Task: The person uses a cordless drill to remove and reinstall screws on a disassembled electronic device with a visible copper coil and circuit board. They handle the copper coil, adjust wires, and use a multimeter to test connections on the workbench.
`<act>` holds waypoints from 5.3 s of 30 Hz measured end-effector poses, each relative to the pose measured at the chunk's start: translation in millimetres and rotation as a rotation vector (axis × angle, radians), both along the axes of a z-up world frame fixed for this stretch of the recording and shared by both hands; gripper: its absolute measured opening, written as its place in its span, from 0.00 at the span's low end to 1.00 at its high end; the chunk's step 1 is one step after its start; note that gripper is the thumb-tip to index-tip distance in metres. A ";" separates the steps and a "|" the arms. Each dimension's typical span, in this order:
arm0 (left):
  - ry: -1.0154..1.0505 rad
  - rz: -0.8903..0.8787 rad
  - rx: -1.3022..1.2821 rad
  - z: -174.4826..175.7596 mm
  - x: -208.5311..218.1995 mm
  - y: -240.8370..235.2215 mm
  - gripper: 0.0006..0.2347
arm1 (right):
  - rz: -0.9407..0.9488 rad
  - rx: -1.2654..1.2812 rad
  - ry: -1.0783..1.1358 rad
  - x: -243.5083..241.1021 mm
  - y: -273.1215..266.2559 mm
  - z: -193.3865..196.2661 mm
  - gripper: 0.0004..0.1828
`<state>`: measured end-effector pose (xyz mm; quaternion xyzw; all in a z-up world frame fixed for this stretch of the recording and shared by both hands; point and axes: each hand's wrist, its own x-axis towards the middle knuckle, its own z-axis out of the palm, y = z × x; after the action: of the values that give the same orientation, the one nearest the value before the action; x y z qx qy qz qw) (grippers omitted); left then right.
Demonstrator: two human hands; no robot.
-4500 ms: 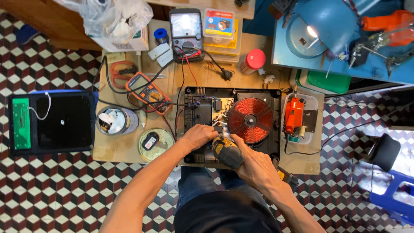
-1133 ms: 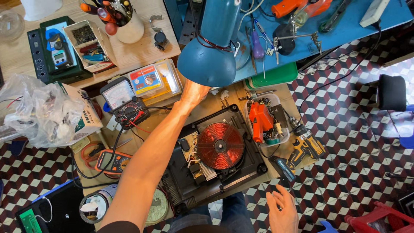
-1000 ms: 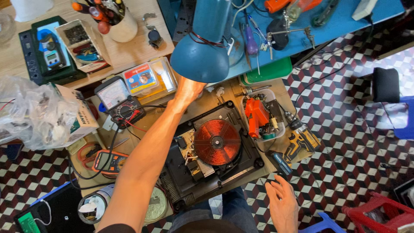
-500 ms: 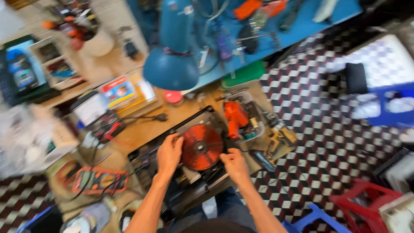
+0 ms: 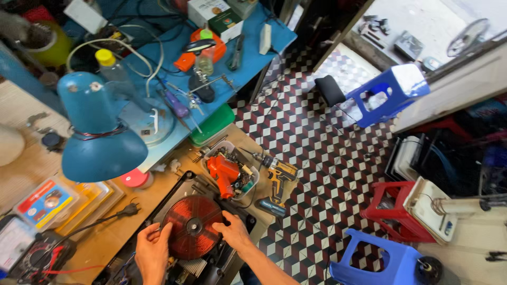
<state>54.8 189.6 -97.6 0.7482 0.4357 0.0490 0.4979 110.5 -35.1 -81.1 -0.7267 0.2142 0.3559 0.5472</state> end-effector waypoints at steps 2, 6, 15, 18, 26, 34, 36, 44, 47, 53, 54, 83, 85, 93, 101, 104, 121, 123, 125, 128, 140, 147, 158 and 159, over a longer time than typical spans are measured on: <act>-0.046 0.047 0.015 -6.4 -1.7 -1.3 0.25 | -0.059 0.058 0.023 0.6 -2.6 12.9 0.43; -0.192 0.123 -0.055 -14.5 -10.1 5.4 0.30 | -0.099 0.100 0.043 -1.0 -4.7 28.4 0.43; -0.066 0.030 -0.685 52.9 2.0 11.8 0.19 | 0.107 0.251 -0.165 3.4 11.4 68.1 0.35; -0.078 0.133 -0.902 103.1 -75.9 15.2 0.17 | 0.415 0.258 -0.474 21.4 30.4 81.9 0.26; -0.518 0.509 -0.911 126.6 -177.2 -19.0 0.12 | 0.500 0.758 0.086 25.9 87.4 78.8 0.27; -0.689 0.576 -0.753 168.7 -207.8 -67.2 0.15 | 0.567 0.763 0.246 -0.6 101.6 99.4 0.25; -0.676 0.560 -0.779 174.8 -217.7 -73.7 0.16 | 0.692 0.763 0.268 5.4 100.9 107.9 0.26; -0.677 0.571 -0.863 185.0 -240.6 -42.2 0.20 | 1.288 0.545 0.038 -9.8 149.1 150.2 0.26; -0.622 0.570 -0.741 183.3 -247.4 -45.6 0.20 | 1.411 0.564 -0.150 -22.6 167.8 163.7 0.26; -0.826 0.709 -0.664 166.9 -283.9 -38.9 0.15 | 0.781 0.755 -0.429 -10.5 144.8 158.2 0.24; -0.821 0.741 -0.674 159.3 -289.5 -36.5 0.14 | 0.656 0.650 -0.416 -7.2 126.6 149.7 0.21; -0.770 0.846 -0.926 52.5 -290.1 -15.2 0.17 | 0.268 0.634 0.210 -107.8 35.3 -1.3 0.15; -0.755 0.867 -0.946 43.4 -291.8 -17.1 0.17 | 0.268 0.629 0.210 -105.9 33.4 0.0 0.15; -0.777 0.889 -1.007 8.4 -291.4 -23.1 0.17 | 0.408 0.398 0.041 -104.1 37.6 -14.3 0.13; -0.781 0.820 -1.018 31.5 -308.3 -31.2 0.18 | 0.665 0.171 -0.137 -108.3 47.2 22.1 0.20; -0.733 0.770 -1.043 46.8 -322.4 -31.1 0.19 | 0.835 0.229 -0.565 -116.5 51.6 47.1 0.32; -0.730 0.774 -0.984 55.7 -314.4 -8.1 0.20 | 1.085 0.388 0.073 -108.1 22.6 69.3 0.18; -0.721 0.773 -0.984 53.7 -312.3 -6.8 0.20 | 1.079 0.388 0.067 -107.6 21.5 67.5 0.19; -0.708 0.774 -0.988 48.9 -308.3 -4.3 0.20 | 0.982 0.396 0.075 -106.5 20.8 59.5 0.19; -0.719 0.772 -0.995 38.0 -300.2 0.2 0.20 | 0.771 0.442 0.072 -105.0 22.4 37.3 0.18; -0.825 0.760 -1.078 -8.5 -271.2 -1.0 0.21 | 0.476 0.247 0.030 -81.5 57.7 -44.8 0.15; -0.395 0.648 -0.865 -12.6 -277.2 3.7 0.22 | 0.436 0.354 0.143 -76.4 52.3 -34.4 0.19; -0.340 0.615 -0.882 5.5 -267.5 0.9 0.23 | 0.175 0.575 0.306 -74.2 48.9 -10.0 0.28; -0.337 0.613 -0.876 5.2 -267.6 0.1 0.22 | 0.156 0.591 0.317 -74.4 48.2 -12.2 0.27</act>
<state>-212.8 189.7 -92.4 0.2924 0.5274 0.1252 0.7878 36.1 13.1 -93.3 -0.4867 0.1282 0.5519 0.6649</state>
